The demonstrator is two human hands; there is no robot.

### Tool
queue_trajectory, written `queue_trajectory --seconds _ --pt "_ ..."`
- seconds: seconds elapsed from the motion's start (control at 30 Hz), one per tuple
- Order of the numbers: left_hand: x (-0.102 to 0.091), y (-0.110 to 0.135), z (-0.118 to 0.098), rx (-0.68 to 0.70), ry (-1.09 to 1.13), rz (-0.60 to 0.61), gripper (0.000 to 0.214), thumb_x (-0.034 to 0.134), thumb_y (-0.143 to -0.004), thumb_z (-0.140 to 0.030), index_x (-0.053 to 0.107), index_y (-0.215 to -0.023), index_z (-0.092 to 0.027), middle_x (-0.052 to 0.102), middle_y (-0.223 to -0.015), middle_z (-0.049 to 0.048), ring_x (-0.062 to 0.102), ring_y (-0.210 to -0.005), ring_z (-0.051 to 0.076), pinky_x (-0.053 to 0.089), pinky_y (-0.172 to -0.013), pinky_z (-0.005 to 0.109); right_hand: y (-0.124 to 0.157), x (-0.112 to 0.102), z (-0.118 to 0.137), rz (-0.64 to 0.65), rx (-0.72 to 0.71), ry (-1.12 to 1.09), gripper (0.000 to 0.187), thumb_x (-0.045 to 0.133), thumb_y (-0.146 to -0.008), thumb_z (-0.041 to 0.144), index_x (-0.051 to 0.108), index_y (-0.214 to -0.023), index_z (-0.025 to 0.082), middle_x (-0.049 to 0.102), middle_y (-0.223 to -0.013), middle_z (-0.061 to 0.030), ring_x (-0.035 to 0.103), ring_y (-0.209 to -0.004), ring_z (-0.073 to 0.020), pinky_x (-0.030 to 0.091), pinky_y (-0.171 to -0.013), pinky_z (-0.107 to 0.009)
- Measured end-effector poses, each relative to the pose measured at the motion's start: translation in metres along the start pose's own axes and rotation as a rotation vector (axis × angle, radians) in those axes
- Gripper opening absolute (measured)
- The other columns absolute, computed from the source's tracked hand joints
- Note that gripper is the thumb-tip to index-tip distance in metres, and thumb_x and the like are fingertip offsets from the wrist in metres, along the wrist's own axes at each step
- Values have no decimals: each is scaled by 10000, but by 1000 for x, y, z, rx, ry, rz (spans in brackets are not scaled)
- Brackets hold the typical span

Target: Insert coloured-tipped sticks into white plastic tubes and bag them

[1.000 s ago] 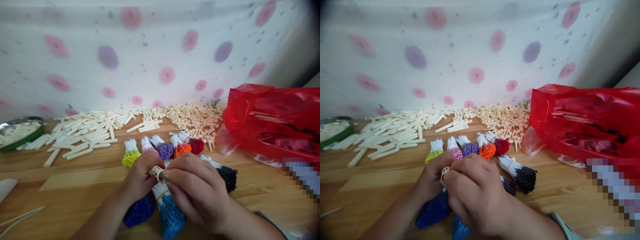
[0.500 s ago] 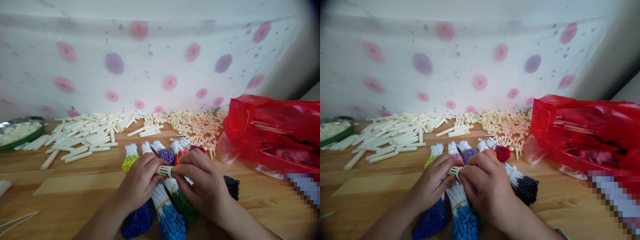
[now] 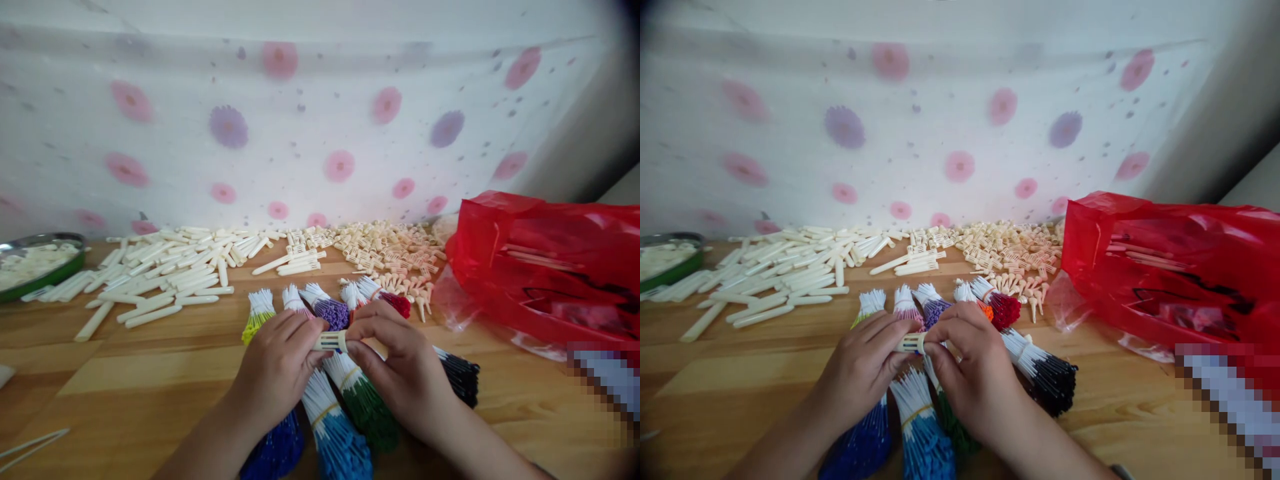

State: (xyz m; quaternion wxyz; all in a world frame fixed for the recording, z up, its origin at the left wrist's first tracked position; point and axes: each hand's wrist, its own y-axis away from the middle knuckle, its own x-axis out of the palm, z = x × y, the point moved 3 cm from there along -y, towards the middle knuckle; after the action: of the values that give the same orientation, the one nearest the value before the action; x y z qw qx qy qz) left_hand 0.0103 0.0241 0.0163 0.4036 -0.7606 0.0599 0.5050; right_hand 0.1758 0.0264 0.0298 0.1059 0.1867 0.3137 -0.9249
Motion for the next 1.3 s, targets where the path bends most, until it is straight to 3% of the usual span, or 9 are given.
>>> queue_trajectory --seconds 0.43,0.63,0.73,0.8,0.87,0.97,1.03,1.13,1.3 --pt "2 1 1 -87 17 16 218 424 -922 -280 591 -979 -152 653 -898 103 573 -841 250 467 -732 378 -1 2 -3 40 197 -281 155 549 -866 198 688 -800 213 562 -807 -21 554 -805 -161 437 -739 -294" --pt "12 2 9 -367 168 165 190 527 -867 -300 611 -991 -183 670 -904 56 606 -834 219 442 -705 307 17 -25 -2 -167 -68 131 143 564 -835 130 677 -898 191 549 -866 -45 551 -820 -168 444 -719 -300" --pt "21 2 3 -428 230 318 93 576 -795 -231 634 -861 -202 666 -740 -11 605 -686 173 400 -593 249 43 -30 -14 109 11 297 104 571 -841 133 659 -865 182 574 -858 -48 546 -796 -171 445 -702 -305" --pt "25 2 -3 -400 239 386 85 566 -755 -162 639 -771 -203 637 -650 -33 589 -624 151 372 -553 230 63 -30 -22 269 98 364 94 584 -843 150 652 -896 186 610 -887 -55 544 -833 -189 449 -733 -326" --pt "29 2 -9 -306 273 407 151 539 -738 -106 653 -751 -204 655 -693 -26 606 -663 145 398 -585 228 79 -30 -26 292 138 411 147 601 -841 179 641 -982 187 634 -935 -68 541 -879 -209 450 -779 -354" --pt "34 4 -17 -86 374 472 352 513 -692 -16 699 -898 -232 690 -1061 12 636 -948 165 452 -820 264 87 -26 -28 254 147 439 231 608 -846 214 630 -1074 188 654 -955 -77 550 -894 -218 453 -804 -368" --pt "36 7 -19 5 407 553 524 513 -663 16 674 -1068 -275 583 -1304 12 580 -1129 181 408 -969 304 85 -22 -30 245 138 434 223 609 -847 214 650 -1066 198 665 -940 -73 569 -880 -212 458 -792 -354" --pt "36 8 -18 24 403 634 586 535 -686 -6 621 -1175 -317 508 -1378 11 560 -1176 191 401 -1006 334 75 -21 -34 273 134 364 172 633 -832 194 695 -992 196 686 -901 -60 602 -853 -189 471 -771 -309" --pt "31 5 -20 10 420 681 523 554 -701 -20 649 -1144 -282 566 -1313 45 558 -1181 208 423 -988 339 64 -25 -38 303 130 294 131 652 -803 137 718 -905 185 700 -820 -38 630 -778 -154 484 -718 -254"
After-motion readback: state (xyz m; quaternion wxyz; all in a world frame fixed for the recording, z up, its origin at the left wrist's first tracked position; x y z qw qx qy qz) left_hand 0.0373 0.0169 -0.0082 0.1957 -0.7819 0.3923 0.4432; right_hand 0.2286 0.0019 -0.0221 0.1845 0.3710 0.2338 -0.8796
